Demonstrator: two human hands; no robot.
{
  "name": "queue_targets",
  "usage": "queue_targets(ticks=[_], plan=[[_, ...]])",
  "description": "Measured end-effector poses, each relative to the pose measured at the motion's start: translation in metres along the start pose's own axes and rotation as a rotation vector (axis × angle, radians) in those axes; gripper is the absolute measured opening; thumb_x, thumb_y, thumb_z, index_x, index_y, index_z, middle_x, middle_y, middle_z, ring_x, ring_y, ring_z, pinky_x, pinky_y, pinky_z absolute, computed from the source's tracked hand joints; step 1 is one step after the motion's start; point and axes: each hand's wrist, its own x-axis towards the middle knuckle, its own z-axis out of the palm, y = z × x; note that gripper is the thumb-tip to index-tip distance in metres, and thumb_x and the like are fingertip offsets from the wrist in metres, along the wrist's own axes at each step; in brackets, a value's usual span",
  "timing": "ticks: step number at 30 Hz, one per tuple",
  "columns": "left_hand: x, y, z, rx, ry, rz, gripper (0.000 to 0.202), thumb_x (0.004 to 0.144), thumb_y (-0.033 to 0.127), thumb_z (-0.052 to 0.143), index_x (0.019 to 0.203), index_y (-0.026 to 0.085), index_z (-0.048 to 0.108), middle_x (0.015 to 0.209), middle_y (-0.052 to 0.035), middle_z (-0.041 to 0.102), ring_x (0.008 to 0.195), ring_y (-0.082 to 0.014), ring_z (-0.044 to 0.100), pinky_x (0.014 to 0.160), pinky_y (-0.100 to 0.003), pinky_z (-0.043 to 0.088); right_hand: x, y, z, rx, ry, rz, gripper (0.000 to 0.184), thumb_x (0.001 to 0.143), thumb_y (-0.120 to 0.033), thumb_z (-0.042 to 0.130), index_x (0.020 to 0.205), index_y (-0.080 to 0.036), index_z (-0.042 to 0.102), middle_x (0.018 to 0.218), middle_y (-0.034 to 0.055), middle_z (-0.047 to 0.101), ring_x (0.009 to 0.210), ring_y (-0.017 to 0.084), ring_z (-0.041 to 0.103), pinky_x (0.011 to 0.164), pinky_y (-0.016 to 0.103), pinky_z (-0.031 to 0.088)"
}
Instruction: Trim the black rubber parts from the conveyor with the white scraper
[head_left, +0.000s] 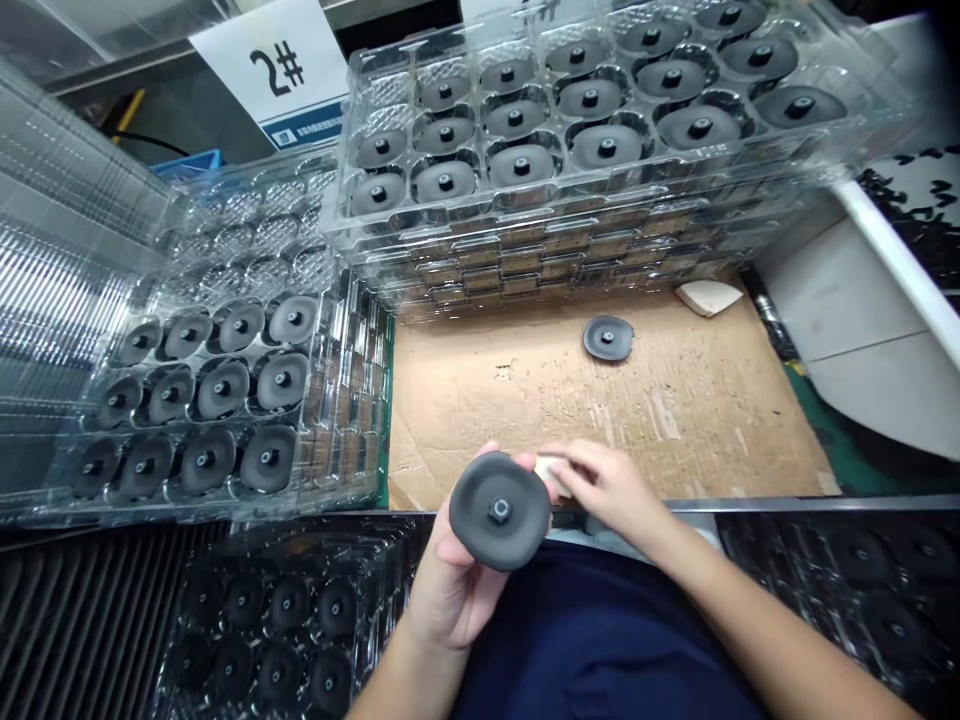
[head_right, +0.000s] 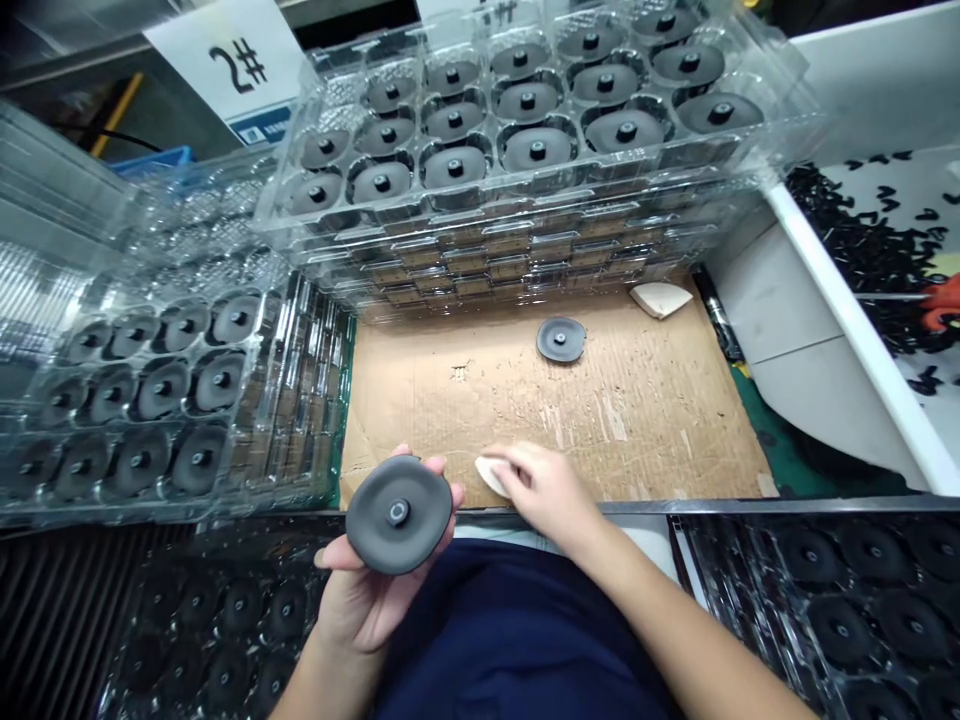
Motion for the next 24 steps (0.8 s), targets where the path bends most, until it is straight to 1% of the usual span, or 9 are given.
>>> queue_targets(ticks=[4,7,9,12,14,16,19,21,24], plan=[[0.005,-0.003,0.003,-0.015,0.073,0.14,0.055,0.052,0.041,0.081,0.105,0.033,0.067,0.114,0.0007,0.069,0.104,-0.023,0.064,0.088,-0.029,0.052,0.008,-0.052,-0.027,0.026,0.154,-0.028,0.021,0.09,-0.02,0.05,0.105,-0.02,0.064,0.099,0.0052,0.07,0.077,0.015,0.063,0.06,0.025,0.049],[0.007,-0.005,0.006,0.011,0.146,0.187,0.051,0.054,0.037,0.083,0.103,0.031,0.068,0.112,0.0013,0.069,0.103,-0.0205,0.063,0.088,-0.025,0.051,0.009,-0.088,-0.034,0.078,0.106,-0.415,0.023,0.091,-0.015,0.046,0.107,-0.016,0.063,0.088,0.005,0.07,0.074,0.014,0.061,0.064,0.026,0.048],[0.007,-0.005,0.006,0.021,0.176,0.203,0.049,0.057,0.033,0.082,0.103,0.032,0.067,0.111,0.0019,0.068,0.103,-0.0201,0.063,0.088,-0.025,0.05,0.008,-0.092,-0.033,0.064,0.007,-0.529,0.024,0.09,-0.012,0.045,0.104,-0.014,0.065,0.08,0.0045,0.069,0.07,0.014,0.061,0.064,0.027,0.048],[0.006,-0.004,0.003,0.022,0.223,0.217,0.051,0.055,0.035,0.083,0.104,0.032,0.067,0.111,0.0014,0.068,0.102,-0.0206,0.064,0.087,-0.024,0.051,0.006,-0.078,-0.037,-0.066,-0.059,-0.302,0.02,0.089,-0.014,0.05,0.096,-0.018,0.068,0.076,0.0022,0.068,0.068,0.014,0.061,0.062,0.026,0.047],[0.006,-0.005,0.003,0.028,0.223,0.212,0.056,0.052,0.038,0.084,0.105,0.03,0.067,0.111,0.0003,0.069,0.101,-0.0198,0.064,0.085,-0.021,0.051,0.005,-0.075,-0.043,-0.118,-0.005,-0.184,0.018,0.089,-0.014,0.052,0.099,-0.02,0.067,0.079,0.0013,0.068,0.072,0.014,0.061,0.064,0.025,0.047],[0.005,-0.006,0.006,0.047,0.203,0.216,0.056,0.053,0.036,0.084,0.107,0.029,0.067,0.111,-0.0005,0.069,0.103,-0.018,0.064,0.084,-0.018,0.051,0.003,-0.082,-0.045,-0.075,0.085,-0.222,0.021,0.089,-0.013,0.052,0.106,-0.018,0.063,0.089,0.0023,0.069,0.078,0.013,0.062,0.071,0.025,0.048],[0.004,-0.006,0.01,0.079,0.165,0.195,0.05,0.06,0.033,0.081,0.108,0.03,0.067,0.113,-0.0016,0.068,0.104,-0.0171,0.063,0.084,-0.017,0.051,0.002,-0.101,-0.039,0.063,0.116,-0.453,0.024,0.09,-0.011,0.048,0.11,-0.011,0.061,0.096,0.0065,0.07,0.086,0.015,0.062,0.08,0.027,0.048],[0.004,-0.003,0.009,0.097,0.171,0.181,0.049,0.062,0.032,0.08,0.109,0.034,0.066,0.112,-0.0001,0.069,0.103,-0.0176,0.064,0.085,-0.02,0.052,0.005,-0.108,-0.034,0.125,0.025,-0.492,0.024,0.091,-0.01,0.046,0.109,-0.008,0.062,0.097,0.0077,0.07,0.089,0.016,0.062,0.082,0.028,0.048],[0.005,-0.002,0.004,0.12,0.227,0.228,0.056,0.055,0.029,0.084,0.107,0.039,0.065,0.105,0.005,0.071,0.098,-0.0153,0.066,0.081,-0.017,0.053,0.011,-0.109,-0.027,0.134,-0.15,-0.37,0.021,0.09,-0.008,0.048,0.103,-0.011,0.065,0.093,0.0054,0.068,0.084,0.014,0.062,0.076,0.023,0.049]])
